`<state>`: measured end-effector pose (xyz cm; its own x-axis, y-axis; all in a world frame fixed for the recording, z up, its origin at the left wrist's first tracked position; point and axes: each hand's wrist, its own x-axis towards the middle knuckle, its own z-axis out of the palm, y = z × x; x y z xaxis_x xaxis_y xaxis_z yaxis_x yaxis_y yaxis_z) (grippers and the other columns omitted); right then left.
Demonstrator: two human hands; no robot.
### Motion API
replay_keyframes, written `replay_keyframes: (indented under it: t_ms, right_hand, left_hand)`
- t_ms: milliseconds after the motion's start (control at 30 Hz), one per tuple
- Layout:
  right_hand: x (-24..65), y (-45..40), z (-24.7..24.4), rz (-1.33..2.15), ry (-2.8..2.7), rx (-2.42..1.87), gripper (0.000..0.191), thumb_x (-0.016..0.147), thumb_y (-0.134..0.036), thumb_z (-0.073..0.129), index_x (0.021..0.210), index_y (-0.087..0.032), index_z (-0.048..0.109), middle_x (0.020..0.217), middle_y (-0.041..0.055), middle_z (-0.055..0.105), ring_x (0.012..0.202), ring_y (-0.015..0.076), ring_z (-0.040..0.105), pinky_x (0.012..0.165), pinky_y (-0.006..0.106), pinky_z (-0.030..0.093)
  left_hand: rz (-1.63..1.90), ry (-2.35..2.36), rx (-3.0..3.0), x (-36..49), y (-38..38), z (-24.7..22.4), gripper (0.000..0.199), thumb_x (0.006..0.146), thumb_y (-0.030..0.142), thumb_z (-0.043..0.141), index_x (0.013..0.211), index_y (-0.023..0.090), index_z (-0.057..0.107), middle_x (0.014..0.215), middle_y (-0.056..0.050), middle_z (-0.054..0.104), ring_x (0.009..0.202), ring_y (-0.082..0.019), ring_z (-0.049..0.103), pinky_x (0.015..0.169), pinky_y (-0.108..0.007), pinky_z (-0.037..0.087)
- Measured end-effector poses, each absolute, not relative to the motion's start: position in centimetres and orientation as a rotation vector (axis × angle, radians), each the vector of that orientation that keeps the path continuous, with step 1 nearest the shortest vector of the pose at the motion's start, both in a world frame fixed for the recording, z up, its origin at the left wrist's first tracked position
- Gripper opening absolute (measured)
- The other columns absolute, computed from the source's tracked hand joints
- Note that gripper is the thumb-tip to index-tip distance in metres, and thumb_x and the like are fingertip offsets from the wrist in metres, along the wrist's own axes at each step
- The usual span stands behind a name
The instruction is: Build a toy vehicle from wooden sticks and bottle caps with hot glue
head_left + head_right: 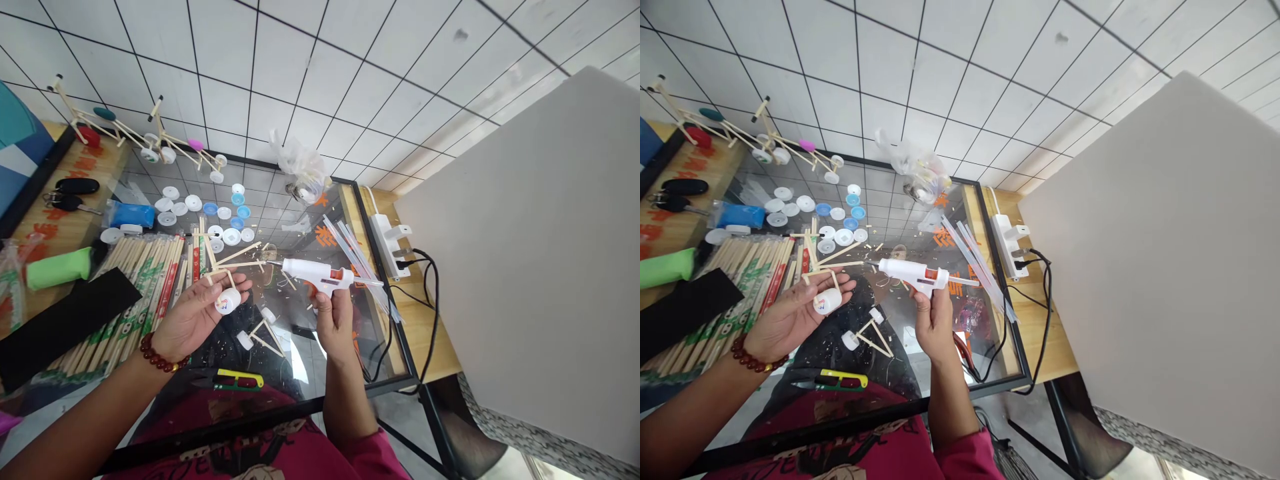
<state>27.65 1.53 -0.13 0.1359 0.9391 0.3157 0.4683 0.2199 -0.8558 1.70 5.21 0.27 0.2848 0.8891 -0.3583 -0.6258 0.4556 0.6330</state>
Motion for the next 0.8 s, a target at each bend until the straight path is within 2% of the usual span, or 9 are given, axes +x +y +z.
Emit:
replay_keyframes:
  t_ms: [167, 800]
  right_hand:
    - [27.57, 1.39, -0.07, 0.598, -1.487, -1.384, 0.023, 0.108, -0.042, 0.045, 0.115, -0.024, 0.059, 0.093, 0.0057, 0.067, 0.083, 0.022, 0.066, 0.078, 0.039, 0.055]
    - [27.5, 1.55, 0.02, 0.599, -1.485, -1.334, 0.02, 0.109, -0.038, 0.046, 0.115, -0.024, 0.058, 0.092, 0.0047, 0.067, 0.082, 0.0212, 0.066, 0.076, 0.037, 0.054]
  left_hand:
    - [1.043, 0.746, 0.389, 1.71, 5.18, 0.08, 0.028, 0.08, 0.028, 0.088, 0.105, 0.019, 0.082, 0.116, -0.01, 0.08, 0.113, -0.029, 0.075, 0.097, -0.038, 0.065]
    - [1.055, 0.745, 0.398, 1.63, 5.22, 0.02, 0.03, 0.079, 0.029, 0.089, 0.106, 0.019, 0.082, 0.117, -0.01, 0.08, 0.113, -0.029, 0.075, 0.097, -0.038, 0.065]
